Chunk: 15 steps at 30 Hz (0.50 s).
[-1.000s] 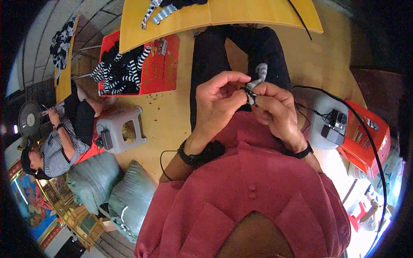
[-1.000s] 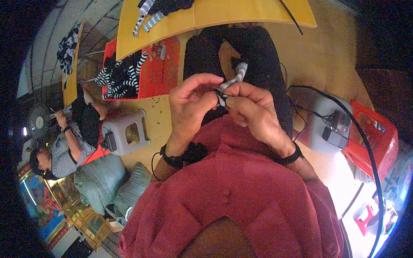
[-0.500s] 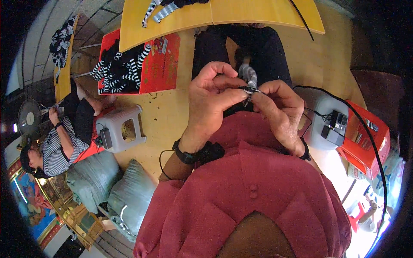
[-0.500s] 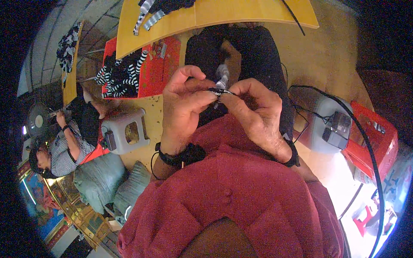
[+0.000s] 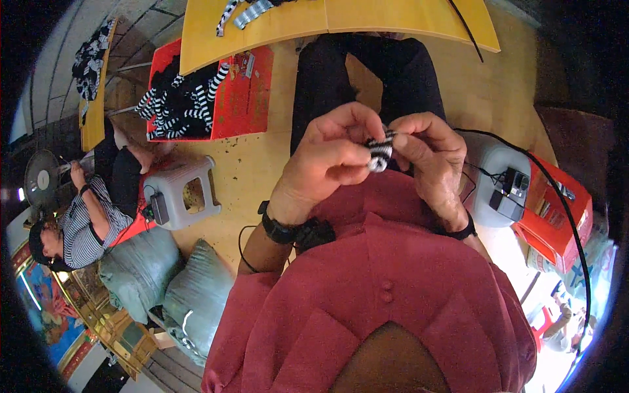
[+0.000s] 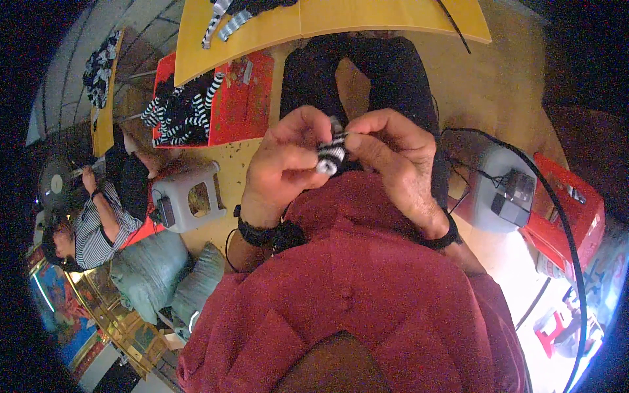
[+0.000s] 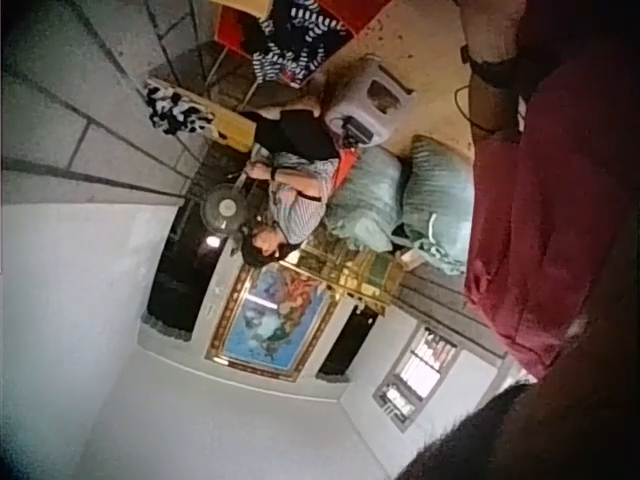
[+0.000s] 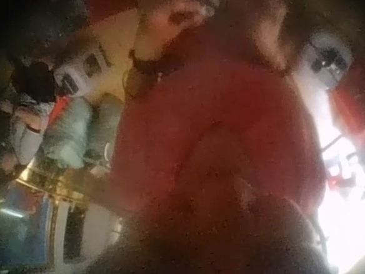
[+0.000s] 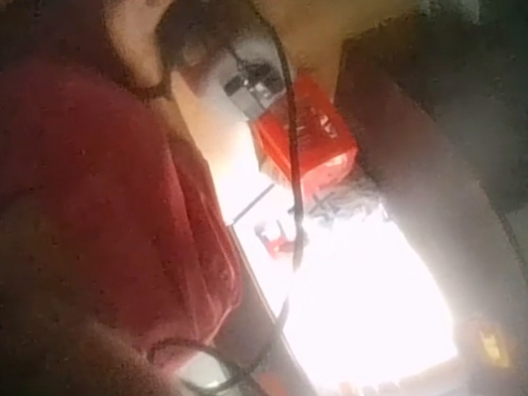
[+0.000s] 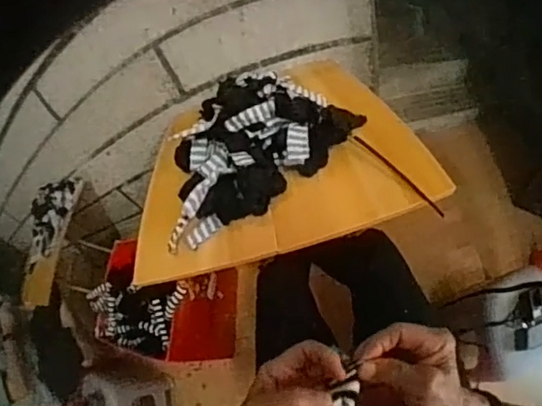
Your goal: A worker is using a metal rod to turn fabric tubes or socks right-side out in a manufacturing setting.
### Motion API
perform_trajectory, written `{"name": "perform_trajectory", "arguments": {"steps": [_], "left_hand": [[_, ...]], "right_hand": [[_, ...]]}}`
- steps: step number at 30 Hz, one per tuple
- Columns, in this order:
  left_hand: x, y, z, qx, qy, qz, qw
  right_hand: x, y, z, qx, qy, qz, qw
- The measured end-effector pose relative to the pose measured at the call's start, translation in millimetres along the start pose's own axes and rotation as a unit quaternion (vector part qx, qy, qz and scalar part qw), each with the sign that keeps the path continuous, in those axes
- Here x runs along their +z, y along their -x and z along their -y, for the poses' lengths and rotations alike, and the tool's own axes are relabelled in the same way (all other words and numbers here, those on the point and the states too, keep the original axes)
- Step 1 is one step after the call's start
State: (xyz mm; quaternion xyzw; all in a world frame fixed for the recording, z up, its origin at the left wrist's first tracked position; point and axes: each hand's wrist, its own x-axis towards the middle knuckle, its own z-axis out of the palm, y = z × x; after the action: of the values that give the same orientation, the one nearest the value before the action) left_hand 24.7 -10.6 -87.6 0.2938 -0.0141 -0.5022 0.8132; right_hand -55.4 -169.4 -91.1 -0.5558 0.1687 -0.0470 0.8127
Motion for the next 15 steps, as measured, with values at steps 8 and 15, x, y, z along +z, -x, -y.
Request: {"name": "perform_trajectory", "arguments": {"steps": [8,15], "left_hand": [[-2,-7,10,0.133,-0.14,-0.071,0.979],[23,-3,19,0.262,-0.405,-0.185,0.856]], "right_hand": [[1,9,3,-0.073,-0.018,0.006,0.997],[-1,14,-1,-0.03,-0.034,0.04,0.998]]}}
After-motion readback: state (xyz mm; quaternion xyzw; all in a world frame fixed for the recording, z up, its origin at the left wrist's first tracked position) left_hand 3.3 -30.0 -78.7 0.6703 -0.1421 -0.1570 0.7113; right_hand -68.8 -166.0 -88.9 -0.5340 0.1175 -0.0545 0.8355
